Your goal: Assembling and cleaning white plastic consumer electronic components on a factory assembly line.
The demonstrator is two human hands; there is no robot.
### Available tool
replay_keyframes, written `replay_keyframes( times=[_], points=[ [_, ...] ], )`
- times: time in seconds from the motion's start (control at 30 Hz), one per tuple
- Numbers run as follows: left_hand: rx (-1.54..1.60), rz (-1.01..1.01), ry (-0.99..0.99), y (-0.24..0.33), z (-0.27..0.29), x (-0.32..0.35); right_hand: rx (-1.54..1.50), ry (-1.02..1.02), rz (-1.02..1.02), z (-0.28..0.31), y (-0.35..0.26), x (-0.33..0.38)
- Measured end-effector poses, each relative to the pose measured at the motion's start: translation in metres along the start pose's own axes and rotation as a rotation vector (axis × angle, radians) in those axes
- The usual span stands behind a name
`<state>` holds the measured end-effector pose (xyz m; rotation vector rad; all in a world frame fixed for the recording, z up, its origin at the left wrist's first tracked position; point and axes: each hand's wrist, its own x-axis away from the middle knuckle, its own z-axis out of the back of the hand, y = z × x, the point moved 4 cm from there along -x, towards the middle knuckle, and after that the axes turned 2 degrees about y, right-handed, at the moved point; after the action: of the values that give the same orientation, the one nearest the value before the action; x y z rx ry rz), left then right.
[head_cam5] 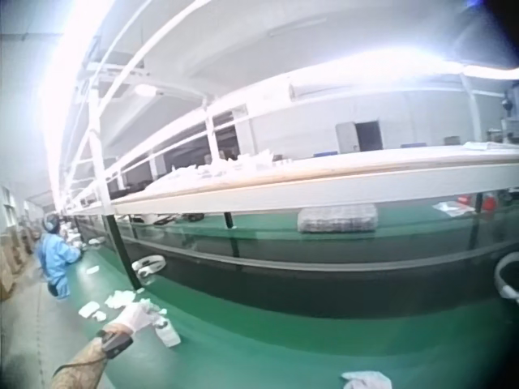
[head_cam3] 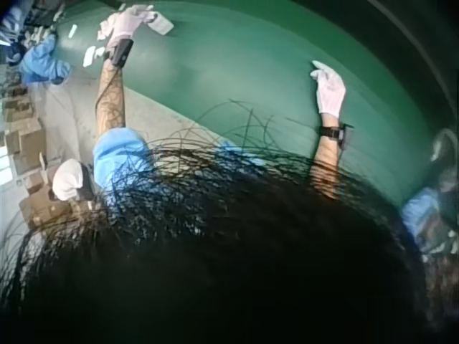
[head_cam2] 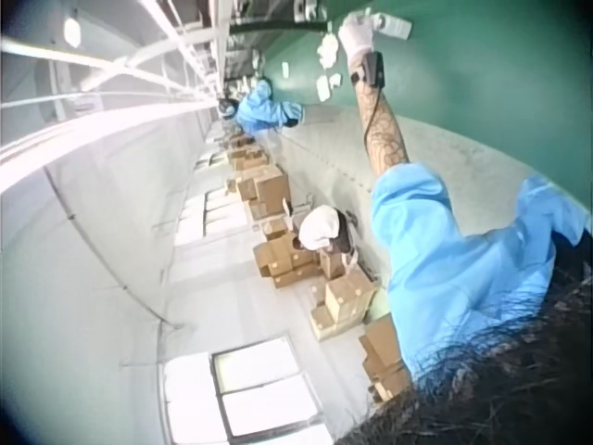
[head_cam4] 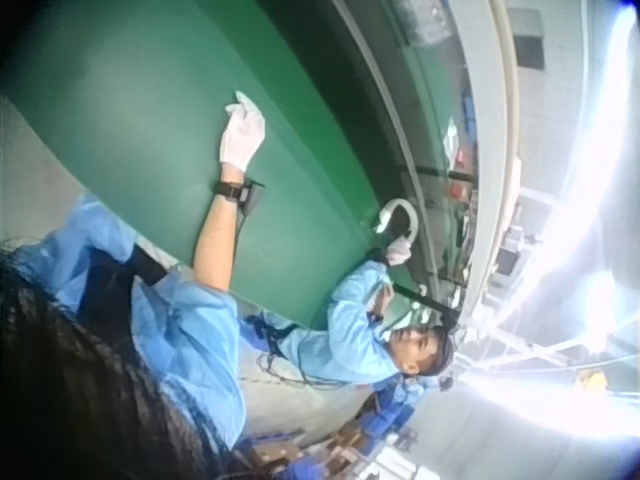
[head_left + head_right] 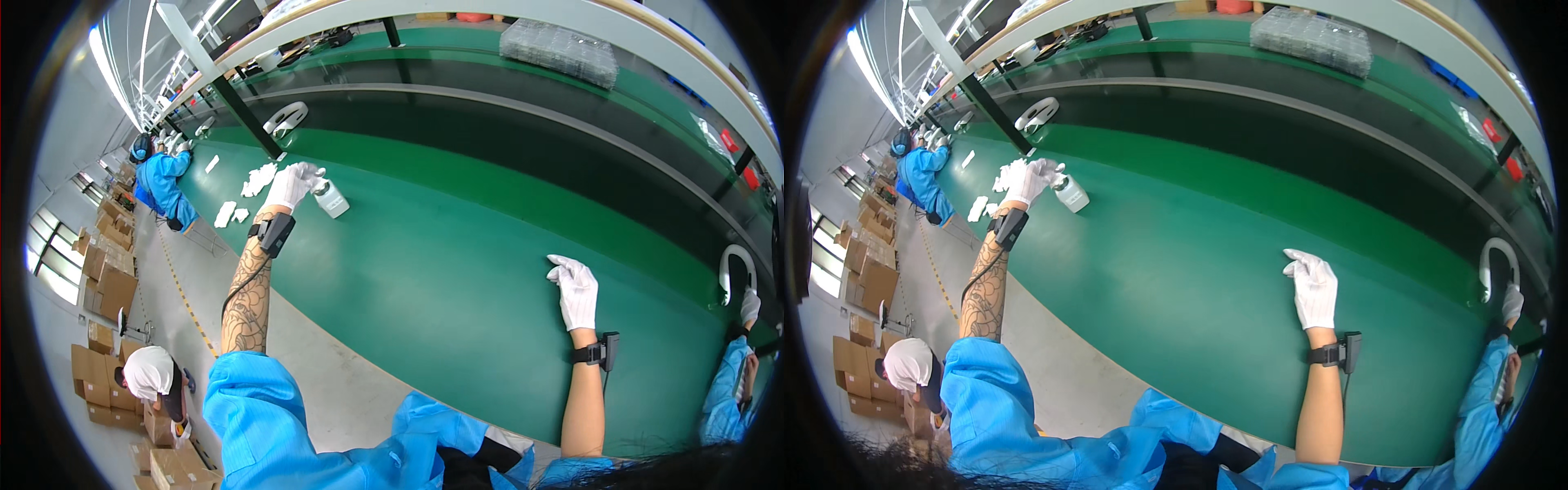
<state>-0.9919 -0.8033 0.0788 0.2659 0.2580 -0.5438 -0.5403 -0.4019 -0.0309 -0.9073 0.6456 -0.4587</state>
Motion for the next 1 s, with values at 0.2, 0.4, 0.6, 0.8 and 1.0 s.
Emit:
replay_keyframes(
  times=[0.2,0.4,0.6,0.8,1.0],
  points=[
    [0.05,-0.08,-0.013,-0.014,-0.01,-0.005,0.058,-0.008,0.051,0.002,-0.011,0.003],
    [-0.11,-0.039,0.018,-0.003,-0.002,-0.002,0.01,0.002,0.021,0.003,-0.018,0.004],
    [-0.31,0.048,-0.088,0.055,0.03,0.01,0.022,0.006,0.031,0.004,-0.004,0.003],
    [-0.395,0.112,0.036,0.009,0.024,-0.003,0.012,0.013,0.029,0.001,-0.005,0.005],
    [-0.324,0.01,0.05,0.014,0.014,0.001,-0.007,0.004,-0.006,0.001,-0.011,0.004]
  ],
)
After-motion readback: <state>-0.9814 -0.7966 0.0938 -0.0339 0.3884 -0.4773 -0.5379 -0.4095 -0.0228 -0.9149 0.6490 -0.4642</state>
